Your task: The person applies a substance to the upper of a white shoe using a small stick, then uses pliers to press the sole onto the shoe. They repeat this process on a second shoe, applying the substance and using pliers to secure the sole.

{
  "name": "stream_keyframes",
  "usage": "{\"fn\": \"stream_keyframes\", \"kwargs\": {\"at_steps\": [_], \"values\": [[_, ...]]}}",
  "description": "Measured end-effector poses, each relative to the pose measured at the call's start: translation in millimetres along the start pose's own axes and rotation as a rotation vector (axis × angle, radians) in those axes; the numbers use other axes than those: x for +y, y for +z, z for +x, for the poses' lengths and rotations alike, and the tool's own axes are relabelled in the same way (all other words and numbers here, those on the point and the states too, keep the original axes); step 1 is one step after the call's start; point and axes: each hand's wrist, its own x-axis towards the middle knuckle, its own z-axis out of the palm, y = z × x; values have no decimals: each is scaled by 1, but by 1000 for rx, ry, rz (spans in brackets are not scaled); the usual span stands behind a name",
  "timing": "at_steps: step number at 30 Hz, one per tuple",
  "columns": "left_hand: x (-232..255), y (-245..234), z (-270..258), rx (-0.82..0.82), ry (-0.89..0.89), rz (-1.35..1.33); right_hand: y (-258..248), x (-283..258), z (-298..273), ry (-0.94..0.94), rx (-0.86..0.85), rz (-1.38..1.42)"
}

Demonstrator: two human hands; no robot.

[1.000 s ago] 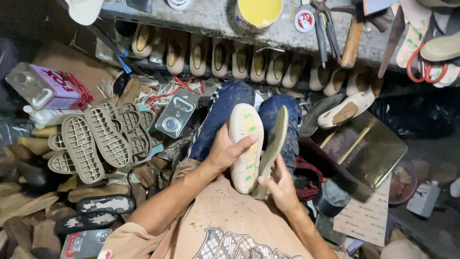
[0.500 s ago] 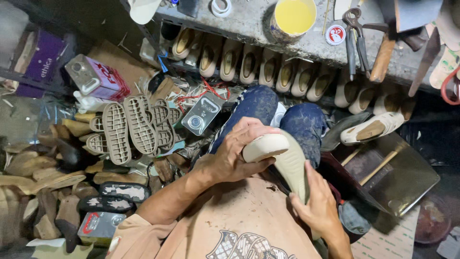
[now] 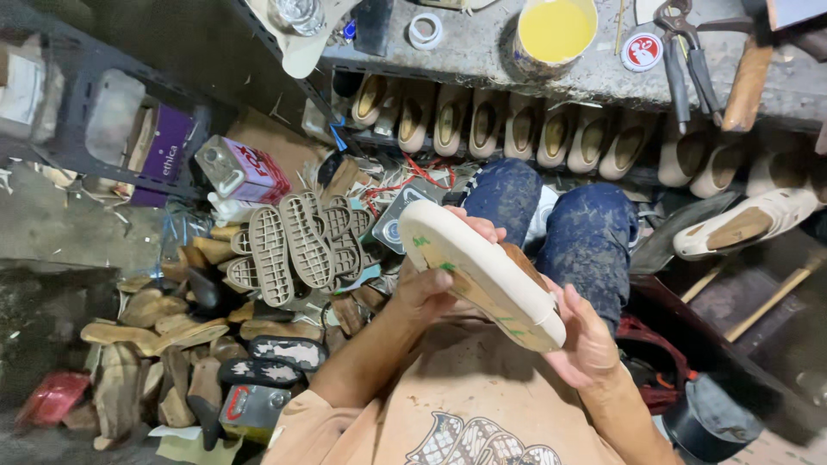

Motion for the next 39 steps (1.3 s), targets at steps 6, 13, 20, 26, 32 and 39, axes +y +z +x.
{"fn": "stream_keyframes", "kwargs": {"at_steps": [6, 13, 20, 26, 32, 39], "values": [[-15, -20, 2, 297, -11, 27, -52, 6, 14, -395, 411, -445], [-42, -19, 0, 730, -203, 76, -18, -4, 28, -507, 443, -890], [-33, -58, 8, 1022, -351, -243, -7, -16, 23, -375, 467, -711], [-8, -43, 17, 1036, -341, -473, -38, -20, 10, -351, 526, -660], [-8, -67, 1, 1055, -358, -477, -38, -17, 12, -351, 570, -621], [-20, 17, -19, 560, -451, 342, 11, -14, -2, -90, 119, -485]]}}
